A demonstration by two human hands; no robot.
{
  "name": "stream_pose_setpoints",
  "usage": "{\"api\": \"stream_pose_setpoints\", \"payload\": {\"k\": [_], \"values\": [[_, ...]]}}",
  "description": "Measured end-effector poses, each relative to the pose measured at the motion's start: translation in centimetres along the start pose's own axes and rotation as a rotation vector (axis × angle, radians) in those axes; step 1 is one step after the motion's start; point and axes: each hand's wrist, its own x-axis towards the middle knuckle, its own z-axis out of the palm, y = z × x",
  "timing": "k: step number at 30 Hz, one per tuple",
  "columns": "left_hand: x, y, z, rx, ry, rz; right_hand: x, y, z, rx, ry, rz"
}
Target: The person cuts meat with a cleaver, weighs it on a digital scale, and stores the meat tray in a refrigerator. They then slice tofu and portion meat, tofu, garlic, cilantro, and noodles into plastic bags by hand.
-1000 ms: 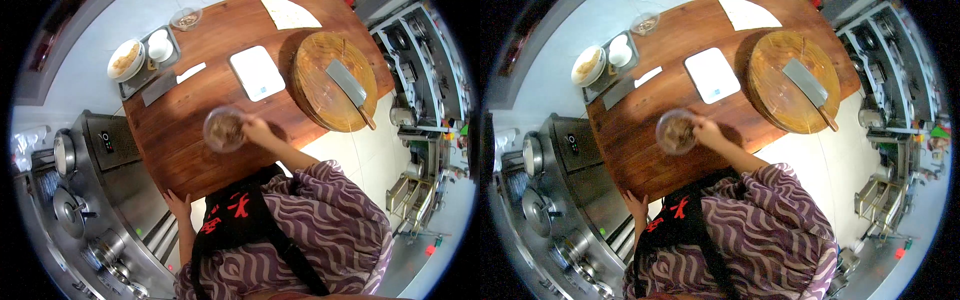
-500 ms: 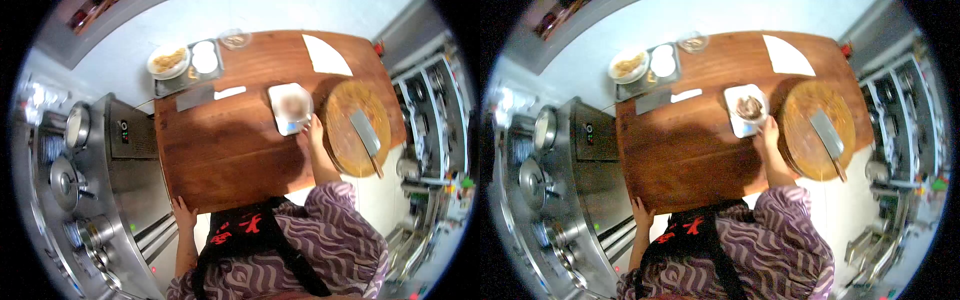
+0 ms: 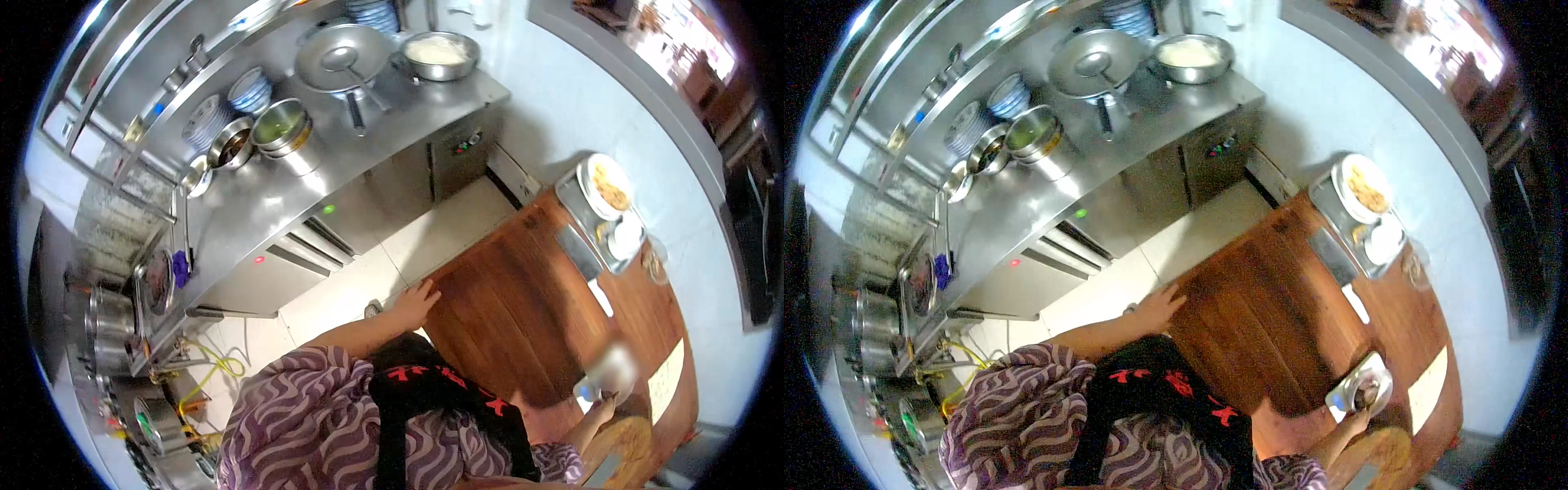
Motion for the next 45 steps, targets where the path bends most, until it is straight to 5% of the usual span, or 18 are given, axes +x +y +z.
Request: {"api": "stream_pose_setpoints", "payload": {"k": [3,10,12,13,15,19,23,26,29,32,34,36,38,39,40,42,44,45], "values": [[-0.3,-1.7,-3.2,-0.121,-0.199,0.083,1.6,2.4,1.5,-0.115,0.117,-0.286],[-4.1,-18.7,-2.2,-0.424,0.202,0.021,-15.0,4.6,27.1,-0.797,-0.683,-0.626],[-7.0,-20.6,-8.8,-0.701,0.229,-0.381,-21.4,7.7,36.6,-0.865,-0.93,-0.701],[-7.3,-23.3,-9.0,-0.903,0.345,-0.429,-28.1,7.7,41.3,-0.345,-1.047,-0.332],[-7.7,-29.0,-9.0,-1.243,0.534,-0.508,-40.8,5.1,48.9,-0.359,-1.238,-0.083],[-7.3,-34.5,-14.9,-1.815,0.888,-0.591,-48.9,10.0,60.3,-0.608,-1.324,-0.003],[-5.2,-37.4,-18.6,-2.085,0.895,-0.523,-53.4,12.9,67.3,-0.746,-1.368,-0.021],[-2.4,-41.1,-17.6,-2.209,0.966,-0.401,-54.8,8.9,67.2,-1.02,-1.579,-0.313],[-1.3,-42.8,-18.6,-2.33,0.96,-0.481,-49.4,9.7,68.7,-1.319,-2.165,-0.951],[-0.1,-44.1,-19.6,-2.296,1.023,-0.573,-48.1,-1.5,69.5,-1.418,-2.292,-1.424],[1.4,-45.1,-20.3,-2.292,1.101,-0.589,-48.1,-11.5,73.4,-1.232,-2.248,-1.427],[2.9,-46.6,-20.8,-2.289,1.202,-0.643,-46.0,-17.7,80.9,-1.191,-1.792,-1.701],[3.7,-47.7,-20.3,-2.254,1.289,-0.738,-41.1,-24.6,89.7,-0.21,-1.883,-1.285],[4.1,-47.9,-20.3,-2.209,1.349,-0.79,-41.2,-31.1,92.3,-0.187,-1.344,-2.132],[4.3,-47.8,-20.2,-2.161,1.411,-0.848,-40.9,-35.2,95.1,-0.529,-1.03,-1.89],[4.4,-47.2,-19.7,-2.186,1.482,-0.878,-36.6,-42.6,103.0,-0.193,-0.527,-2.326],[3.6,-45.8,-19.1,-2.122,1.474,-0.982,-35.0,-48.4,105.9,-0.306,-0.445,-2.198],[3.2,-44.9,-18.7,-2.046,1.43,-1.06,-34.6,-50.6,106.3,-0.485,-0.257,-2.357]]}}
